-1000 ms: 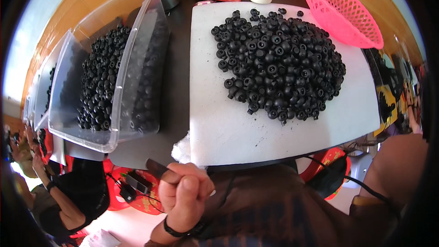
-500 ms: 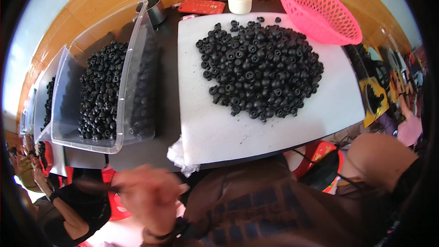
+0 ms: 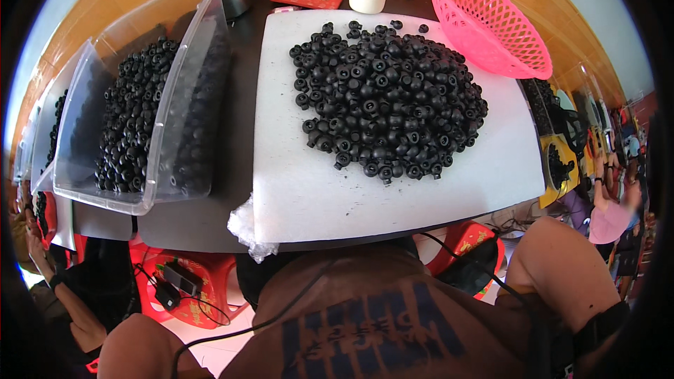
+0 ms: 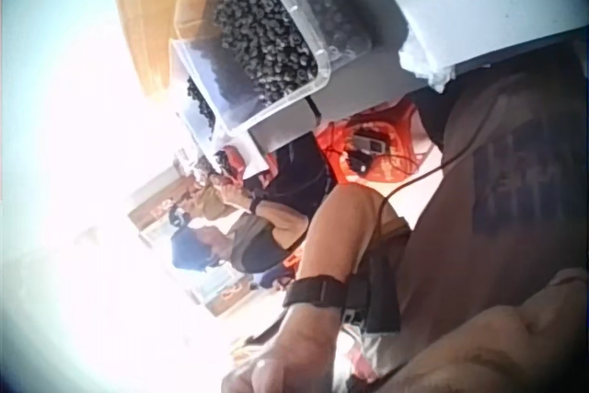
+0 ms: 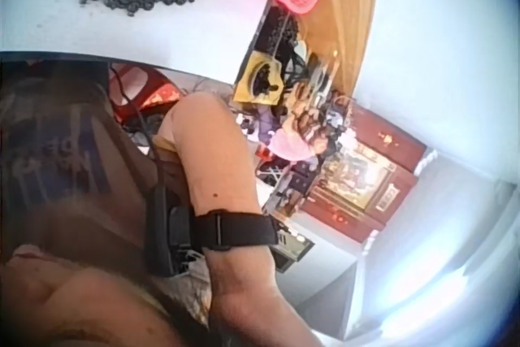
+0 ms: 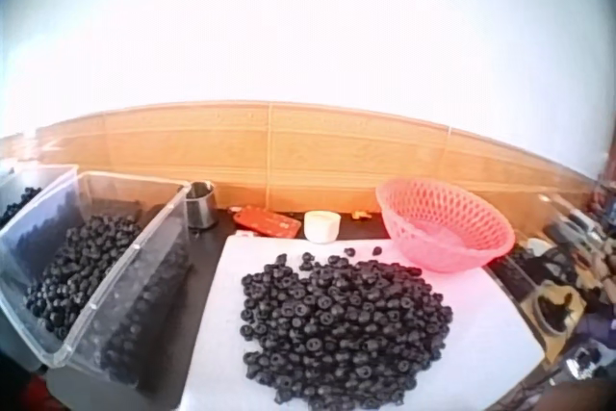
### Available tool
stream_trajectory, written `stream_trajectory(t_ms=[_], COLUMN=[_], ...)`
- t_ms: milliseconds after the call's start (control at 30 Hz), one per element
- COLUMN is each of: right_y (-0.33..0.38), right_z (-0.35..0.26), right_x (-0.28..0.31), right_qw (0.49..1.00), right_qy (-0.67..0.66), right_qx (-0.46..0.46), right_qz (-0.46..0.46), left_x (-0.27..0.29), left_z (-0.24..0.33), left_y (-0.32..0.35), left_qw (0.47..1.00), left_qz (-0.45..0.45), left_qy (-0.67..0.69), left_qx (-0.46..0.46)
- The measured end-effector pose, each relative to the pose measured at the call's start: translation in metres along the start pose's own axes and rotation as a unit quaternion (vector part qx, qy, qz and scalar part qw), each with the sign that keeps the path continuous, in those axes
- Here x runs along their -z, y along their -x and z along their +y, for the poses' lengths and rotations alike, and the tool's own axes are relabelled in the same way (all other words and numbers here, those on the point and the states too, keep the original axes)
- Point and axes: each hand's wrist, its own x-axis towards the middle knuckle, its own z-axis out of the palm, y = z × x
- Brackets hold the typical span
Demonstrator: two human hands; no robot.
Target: Manually pitting and processing olives using a knife.
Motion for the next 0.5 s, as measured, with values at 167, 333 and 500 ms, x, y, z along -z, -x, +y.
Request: stream_trajectory(t_ms=[167,333,500], right_y=[0.012,0.025,0.026], right_z=[-0.007,0.005,0.008], right_x=[-0.027,-0.013,-0.013], right_qw=[1.000,0.999,0.994], right_qy=[0.019,0.033,0.079], right_qx=[0.005,0.013,0.045], right_qz=[0.012,0.041,0.054], left_x=[-0.006,0.096,0.103], left_z=[-0.004,0.082,0.056], left_y=[0.004,0.037,0.059], left_qw=[0.999,0.995,0.988], left_qz=[0.017,0.018,0.034], left_qy=[0.029,0.055,0.116], left_qx=[0.041,0.076,0.094])
